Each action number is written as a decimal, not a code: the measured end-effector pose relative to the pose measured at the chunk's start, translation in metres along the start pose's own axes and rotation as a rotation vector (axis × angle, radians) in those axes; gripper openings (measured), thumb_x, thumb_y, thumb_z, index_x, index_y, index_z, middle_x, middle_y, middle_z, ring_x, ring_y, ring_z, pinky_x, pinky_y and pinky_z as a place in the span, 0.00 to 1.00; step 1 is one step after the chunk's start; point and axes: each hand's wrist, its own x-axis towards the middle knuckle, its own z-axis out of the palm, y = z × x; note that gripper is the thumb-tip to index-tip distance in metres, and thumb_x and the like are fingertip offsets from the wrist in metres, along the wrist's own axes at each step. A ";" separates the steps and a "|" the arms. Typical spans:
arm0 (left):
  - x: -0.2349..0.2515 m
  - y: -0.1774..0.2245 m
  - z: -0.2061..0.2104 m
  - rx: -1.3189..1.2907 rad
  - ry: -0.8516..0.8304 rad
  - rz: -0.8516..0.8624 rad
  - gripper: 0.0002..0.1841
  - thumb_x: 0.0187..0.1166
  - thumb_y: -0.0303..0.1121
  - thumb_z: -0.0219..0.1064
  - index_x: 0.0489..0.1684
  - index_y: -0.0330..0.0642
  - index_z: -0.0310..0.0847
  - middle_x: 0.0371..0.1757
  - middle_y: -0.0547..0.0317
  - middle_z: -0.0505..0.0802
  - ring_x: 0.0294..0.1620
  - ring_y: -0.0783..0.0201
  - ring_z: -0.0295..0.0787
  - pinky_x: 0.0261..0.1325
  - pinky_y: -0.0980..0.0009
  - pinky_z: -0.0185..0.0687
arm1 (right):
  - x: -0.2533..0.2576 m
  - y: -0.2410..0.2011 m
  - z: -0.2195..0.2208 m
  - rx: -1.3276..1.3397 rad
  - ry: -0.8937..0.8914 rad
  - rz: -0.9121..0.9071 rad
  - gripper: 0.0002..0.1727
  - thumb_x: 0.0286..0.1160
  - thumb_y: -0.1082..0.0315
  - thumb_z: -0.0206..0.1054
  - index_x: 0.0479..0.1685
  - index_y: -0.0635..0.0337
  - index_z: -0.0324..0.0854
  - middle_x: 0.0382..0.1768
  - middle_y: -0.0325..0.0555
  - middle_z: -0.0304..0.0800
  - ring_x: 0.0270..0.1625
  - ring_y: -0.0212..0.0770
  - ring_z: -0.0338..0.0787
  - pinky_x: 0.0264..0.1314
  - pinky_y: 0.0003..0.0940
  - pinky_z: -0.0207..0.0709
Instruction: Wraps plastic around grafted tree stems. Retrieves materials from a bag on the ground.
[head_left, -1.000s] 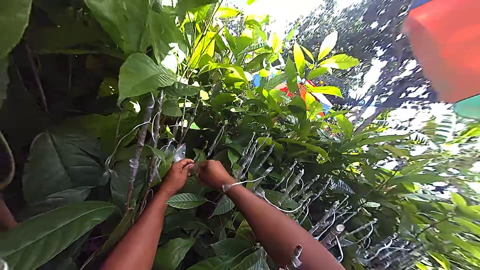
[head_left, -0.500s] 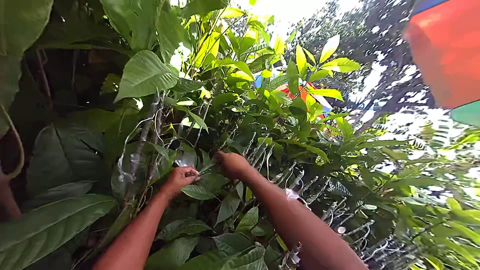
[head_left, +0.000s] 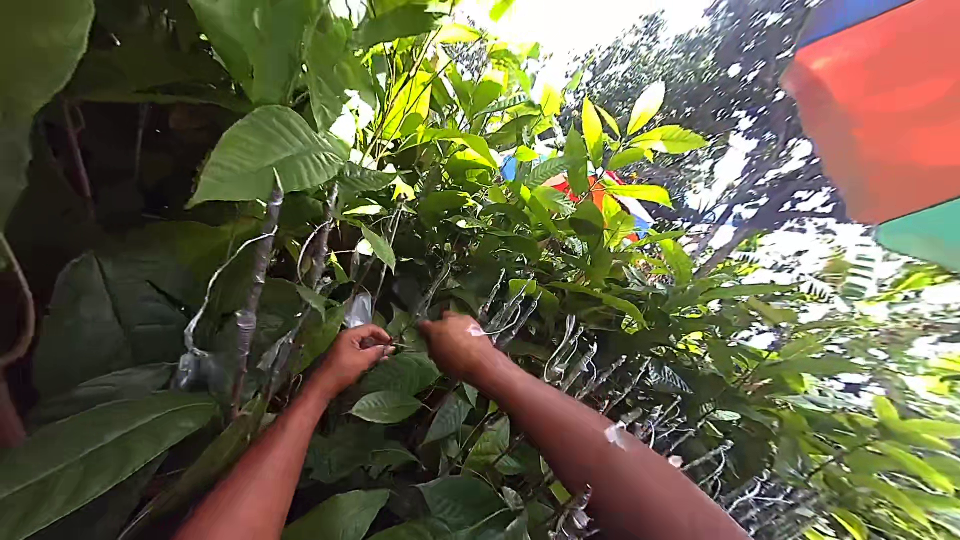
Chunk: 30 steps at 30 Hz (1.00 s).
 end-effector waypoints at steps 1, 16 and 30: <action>0.000 0.005 0.001 -0.020 0.033 -0.034 0.09 0.78 0.27 0.71 0.49 0.30 0.86 0.45 0.51 0.92 0.41 0.68 0.92 0.51 0.68 0.91 | -0.009 -0.022 0.000 -0.006 -0.025 -0.045 0.19 0.79 0.68 0.63 0.68 0.57 0.81 0.56 0.65 0.90 0.64 0.68 0.88 0.63 0.72 0.76; -0.003 0.014 0.017 -0.095 0.178 -0.127 0.08 0.74 0.25 0.73 0.44 0.30 0.85 0.37 0.56 0.93 0.30 0.71 0.91 0.41 0.71 0.92 | -0.020 -0.034 0.000 0.051 -0.089 -0.089 0.19 0.78 0.70 0.63 0.68 0.56 0.81 0.54 0.61 0.91 0.60 0.63 0.90 0.60 0.68 0.79; -0.003 0.019 0.011 0.062 0.139 -0.138 0.09 0.74 0.30 0.74 0.40 0.31 0.85 0.34 0.53 0.92 0.33 0.65 0.90 0.45 0.64 0.89 | -0.027 -0.035 -0.008 0.192 -0.066 -0.141 0.17 0.77 0.68 0.68 0.64 0.58 0.84 0.48 0.57 0.92 0.53 0.57 0.91 0.58 0.62 0.80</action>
